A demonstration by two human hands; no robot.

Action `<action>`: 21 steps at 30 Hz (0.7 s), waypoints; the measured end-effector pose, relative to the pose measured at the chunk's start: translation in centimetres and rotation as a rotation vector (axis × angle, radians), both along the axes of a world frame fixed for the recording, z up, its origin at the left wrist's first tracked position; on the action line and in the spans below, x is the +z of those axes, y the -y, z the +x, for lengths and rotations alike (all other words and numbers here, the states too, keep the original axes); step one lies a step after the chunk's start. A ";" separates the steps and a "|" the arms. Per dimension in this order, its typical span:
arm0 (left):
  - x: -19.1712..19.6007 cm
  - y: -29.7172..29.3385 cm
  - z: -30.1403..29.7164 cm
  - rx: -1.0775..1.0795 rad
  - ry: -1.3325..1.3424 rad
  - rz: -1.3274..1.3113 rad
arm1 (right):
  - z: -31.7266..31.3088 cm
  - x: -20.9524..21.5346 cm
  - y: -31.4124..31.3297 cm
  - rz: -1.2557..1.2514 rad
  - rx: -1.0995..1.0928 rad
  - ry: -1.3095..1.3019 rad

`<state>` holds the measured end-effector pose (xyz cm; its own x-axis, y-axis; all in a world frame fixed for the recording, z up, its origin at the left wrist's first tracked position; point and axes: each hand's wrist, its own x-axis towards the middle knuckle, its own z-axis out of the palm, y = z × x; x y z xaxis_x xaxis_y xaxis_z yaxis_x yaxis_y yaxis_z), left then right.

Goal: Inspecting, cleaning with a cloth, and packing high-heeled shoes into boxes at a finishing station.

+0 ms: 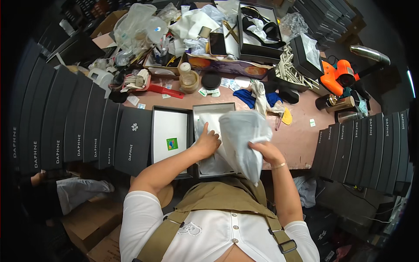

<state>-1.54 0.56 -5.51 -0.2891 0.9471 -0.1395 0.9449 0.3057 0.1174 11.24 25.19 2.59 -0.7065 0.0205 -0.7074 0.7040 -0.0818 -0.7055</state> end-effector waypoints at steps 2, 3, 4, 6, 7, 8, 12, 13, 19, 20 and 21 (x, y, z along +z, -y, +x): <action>-1.6 1.3 1.3 0.032 -0.087 0.198 | -5.1 1.2 3.5 0.212 0.198 -0.335; -1.8 1.4 1.4 0.044 -0.137 0.299 | -6.1 -0.5 5.0 0.581 0.201 -0.480; 0.2 1.1 1.0 0.025 0.086 -0.077 | -6.9 -2.0 6.3 0.953 0.187 -0.623; 1.1 3.0 1.1 0.117 0.257 0.174 | -7.2 -5.6 8.2 1.371 0.404 -0.745; 1.3 4.2 1.1 0.110 0.339 0.288 | -6.5 -7.8 8.7 1.422 0.630 -0.700; 2.0 5.5 1.1 0.211 0.312 0.443 | -5.8 -9.8 8.8 1.493 0.652 -0.539; 7.0 14.2 1.6 0.922 -0.050 0.705 | -6.2 -6.4 9.7 1.496 0.629 -0.528; 7.3 16.4 2.1 1.135 -0.036 0.517 | -7.0 -4.8 11.2 1.325 0.595 -0.595; 2.4 18.3 4.8 1.110 0.726 0.996 | -8.4 -2.9 24.8 -0.237 0.087 -0.255; 4.3 15.8 6.0 0.980 0.862 1.116 | -8.8 -5.4 25.5 -0.068 -0.065 -0.404; 6.0 13.9 7.2 0.973 1.119 1.185 | -9.2 -7.9 25.5 0.108 -0.204 -0.543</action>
